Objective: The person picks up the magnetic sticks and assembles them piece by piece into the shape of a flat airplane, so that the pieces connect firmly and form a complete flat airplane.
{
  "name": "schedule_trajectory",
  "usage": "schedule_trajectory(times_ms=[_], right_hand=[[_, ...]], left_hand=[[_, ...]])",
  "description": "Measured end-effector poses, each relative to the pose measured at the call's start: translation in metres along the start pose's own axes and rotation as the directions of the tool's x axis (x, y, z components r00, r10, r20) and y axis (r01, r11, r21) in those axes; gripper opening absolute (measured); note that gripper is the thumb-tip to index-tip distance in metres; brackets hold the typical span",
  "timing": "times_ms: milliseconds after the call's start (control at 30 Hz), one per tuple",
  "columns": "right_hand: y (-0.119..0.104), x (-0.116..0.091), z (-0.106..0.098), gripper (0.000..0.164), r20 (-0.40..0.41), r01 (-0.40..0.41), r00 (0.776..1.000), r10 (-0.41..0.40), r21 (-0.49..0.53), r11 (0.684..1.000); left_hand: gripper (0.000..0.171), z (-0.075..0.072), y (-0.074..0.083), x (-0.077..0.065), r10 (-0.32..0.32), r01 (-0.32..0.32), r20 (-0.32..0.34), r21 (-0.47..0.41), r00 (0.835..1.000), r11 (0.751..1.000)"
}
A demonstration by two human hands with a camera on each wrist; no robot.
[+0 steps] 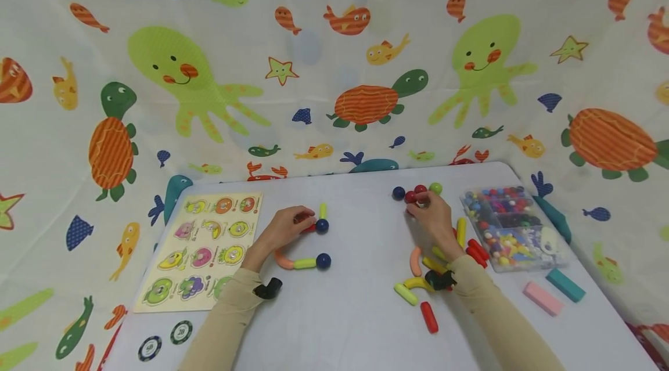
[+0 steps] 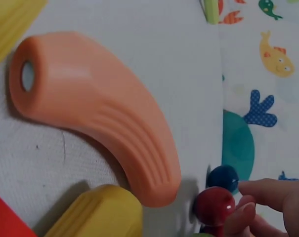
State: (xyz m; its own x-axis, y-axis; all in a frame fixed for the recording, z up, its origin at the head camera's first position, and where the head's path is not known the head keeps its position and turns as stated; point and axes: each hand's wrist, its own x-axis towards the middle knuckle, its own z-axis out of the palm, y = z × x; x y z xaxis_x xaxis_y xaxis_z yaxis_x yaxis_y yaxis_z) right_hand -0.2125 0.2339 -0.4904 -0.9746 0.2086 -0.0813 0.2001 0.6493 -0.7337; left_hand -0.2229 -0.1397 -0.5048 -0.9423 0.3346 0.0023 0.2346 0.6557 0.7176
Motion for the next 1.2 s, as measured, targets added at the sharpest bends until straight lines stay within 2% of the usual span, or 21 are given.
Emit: schedule_trajectory(times_ms=[100,467,633,933,1067,1200], right_hand=[[-0.001,0.000,0.000,0.045,0.019,0.007,1.000,-0.007,-0.009,1.000],[-0.001,0.002,0.001,0.048,0.109,-0.049,0.993,0.053,-0.036,0.998],[0.001,0.003,0.002,0.051,0.108,-0.036,0.993,0.043,-0.063,0.997],[0.003,0.004,0.005,0.049,0.089,0.045,0.995,-0.035,-0.111,0.993],[0.003,0.003,0.008,0.048,0.069,0.060,0.996,-0.052,-0.117,0.991],[-0.001,0.002,0.010,0.048,0.060,0.038,0.998,-0.032,-0.102,0.994]], left_hand=[[0.028,0.000,0.001,0.001,-0.003,0.003,0.004,-0.005,1.000,1.000],[0.031,0.005,0.000,0.003,-0.021,0.021,0.013,-0.054,1.000,0.998],[0.032,0.006,0.001,0.007,0.020,-0.020,0.014,-0.041,1.000,0.999],[0.031,0.012,-0.003,0.016,0.087,-0.086,0.013,-0.039,0.996,0.996],[0.032,0.013,-0.003,0.019,0.079,-0.078,0.030,-0.028,0.996,0.997],[0.032,0.013,-0.001,0.021,0.060,-0.059,0.071,-0.023,0.996,0.998]])
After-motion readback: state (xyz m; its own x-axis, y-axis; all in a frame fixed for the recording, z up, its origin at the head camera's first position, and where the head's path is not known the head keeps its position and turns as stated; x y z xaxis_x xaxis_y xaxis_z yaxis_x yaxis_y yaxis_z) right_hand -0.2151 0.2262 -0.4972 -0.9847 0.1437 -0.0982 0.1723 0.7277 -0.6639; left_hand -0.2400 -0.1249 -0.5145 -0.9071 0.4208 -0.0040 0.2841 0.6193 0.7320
